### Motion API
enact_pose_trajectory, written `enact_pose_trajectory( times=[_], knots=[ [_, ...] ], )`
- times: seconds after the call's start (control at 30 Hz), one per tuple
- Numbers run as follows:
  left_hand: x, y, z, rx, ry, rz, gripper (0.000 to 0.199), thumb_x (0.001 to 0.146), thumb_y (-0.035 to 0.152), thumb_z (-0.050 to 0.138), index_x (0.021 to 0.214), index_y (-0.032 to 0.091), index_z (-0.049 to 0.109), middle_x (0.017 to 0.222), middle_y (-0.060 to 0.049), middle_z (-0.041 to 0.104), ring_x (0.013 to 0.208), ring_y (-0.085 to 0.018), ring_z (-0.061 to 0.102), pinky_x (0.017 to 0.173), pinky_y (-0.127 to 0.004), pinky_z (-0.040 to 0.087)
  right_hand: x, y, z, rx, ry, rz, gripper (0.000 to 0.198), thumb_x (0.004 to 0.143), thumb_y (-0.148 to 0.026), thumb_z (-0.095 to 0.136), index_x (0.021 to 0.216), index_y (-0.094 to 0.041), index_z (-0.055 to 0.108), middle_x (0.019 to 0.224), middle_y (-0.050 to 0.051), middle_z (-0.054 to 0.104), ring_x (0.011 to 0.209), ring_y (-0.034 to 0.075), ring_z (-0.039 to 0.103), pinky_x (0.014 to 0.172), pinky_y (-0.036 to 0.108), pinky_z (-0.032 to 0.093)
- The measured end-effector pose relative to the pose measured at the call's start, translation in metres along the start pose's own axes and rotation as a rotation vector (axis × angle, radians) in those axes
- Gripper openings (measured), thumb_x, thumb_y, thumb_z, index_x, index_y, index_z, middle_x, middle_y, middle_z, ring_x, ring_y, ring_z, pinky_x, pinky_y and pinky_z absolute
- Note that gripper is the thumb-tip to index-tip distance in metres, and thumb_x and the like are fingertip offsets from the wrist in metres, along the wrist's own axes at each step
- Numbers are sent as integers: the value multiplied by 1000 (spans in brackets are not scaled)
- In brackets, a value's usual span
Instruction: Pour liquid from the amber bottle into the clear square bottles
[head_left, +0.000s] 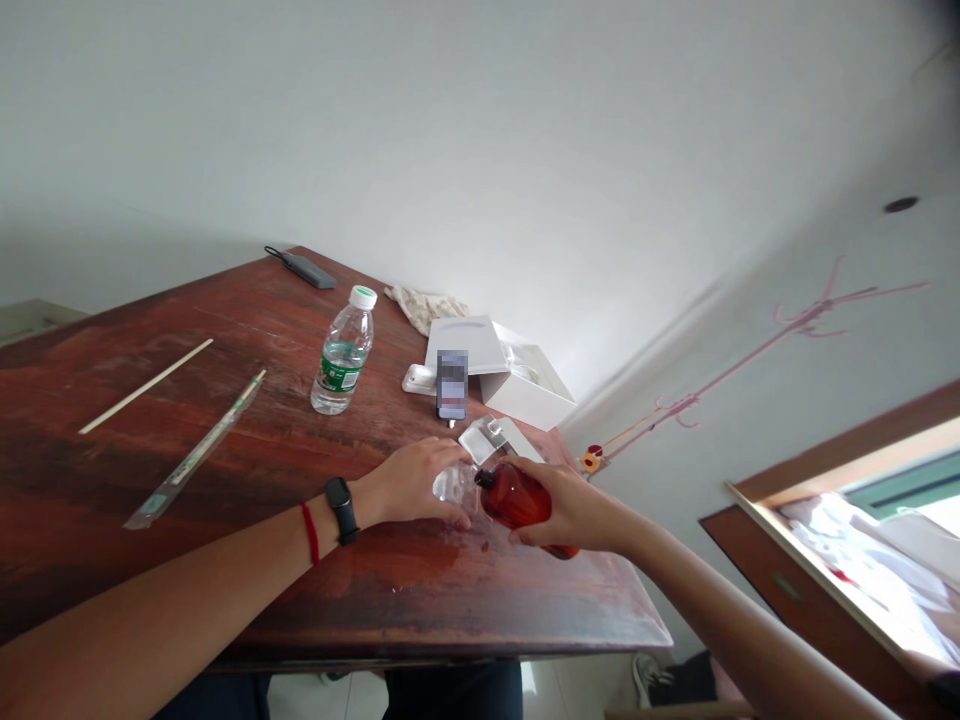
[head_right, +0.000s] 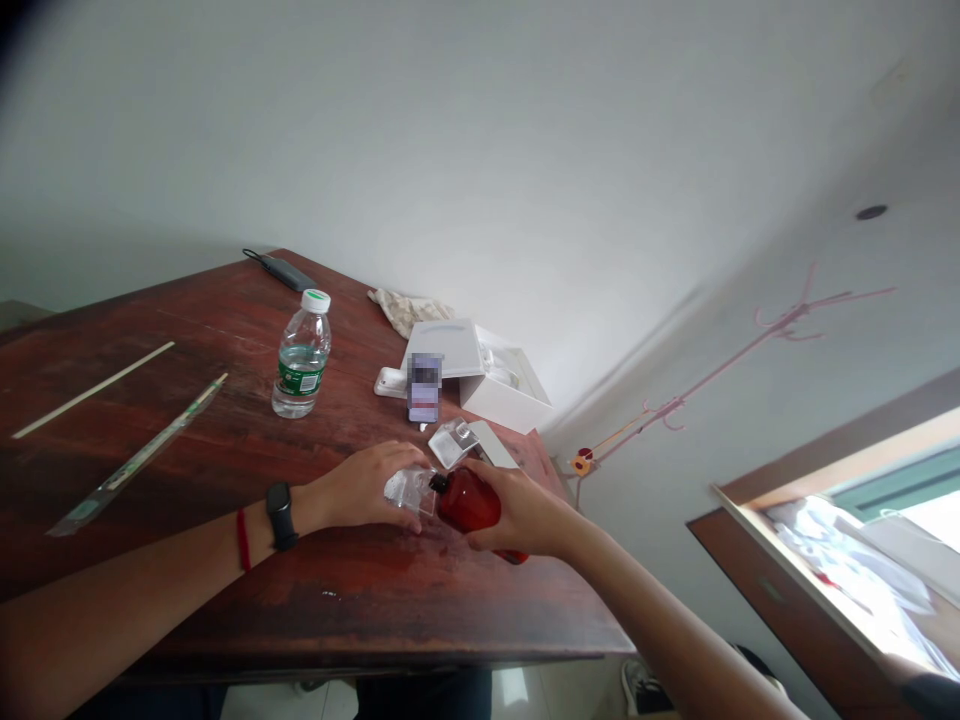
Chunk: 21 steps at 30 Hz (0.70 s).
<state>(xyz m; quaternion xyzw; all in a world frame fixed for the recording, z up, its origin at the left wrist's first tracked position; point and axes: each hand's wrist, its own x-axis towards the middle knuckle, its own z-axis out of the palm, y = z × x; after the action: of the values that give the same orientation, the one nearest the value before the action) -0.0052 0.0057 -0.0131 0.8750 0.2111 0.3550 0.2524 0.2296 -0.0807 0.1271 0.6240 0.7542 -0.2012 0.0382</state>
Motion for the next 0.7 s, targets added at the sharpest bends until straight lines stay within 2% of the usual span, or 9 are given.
enact_pose_trajectory(
  times=[0.23,0.7],
  knots=[
    [0,0,0,7,3,4,76,70,62,98,128,22,68,132,-13,75,124,-38,70,111,-48,52,0,-2,-1,-27,5,5,75,71,-30,82,144,-26,63,115,7,79,97,30,74,87,44,57],
    [0,1,-1,3,-11,-11,77,69,62,98,129,22,69,133,-13,75,125,-39,70,111,-49,52,0,0,-1,-23,7,14,77,71,-29,82,146,-28,62,115,7,80,98,30,76,87,43,60]
  ],
)
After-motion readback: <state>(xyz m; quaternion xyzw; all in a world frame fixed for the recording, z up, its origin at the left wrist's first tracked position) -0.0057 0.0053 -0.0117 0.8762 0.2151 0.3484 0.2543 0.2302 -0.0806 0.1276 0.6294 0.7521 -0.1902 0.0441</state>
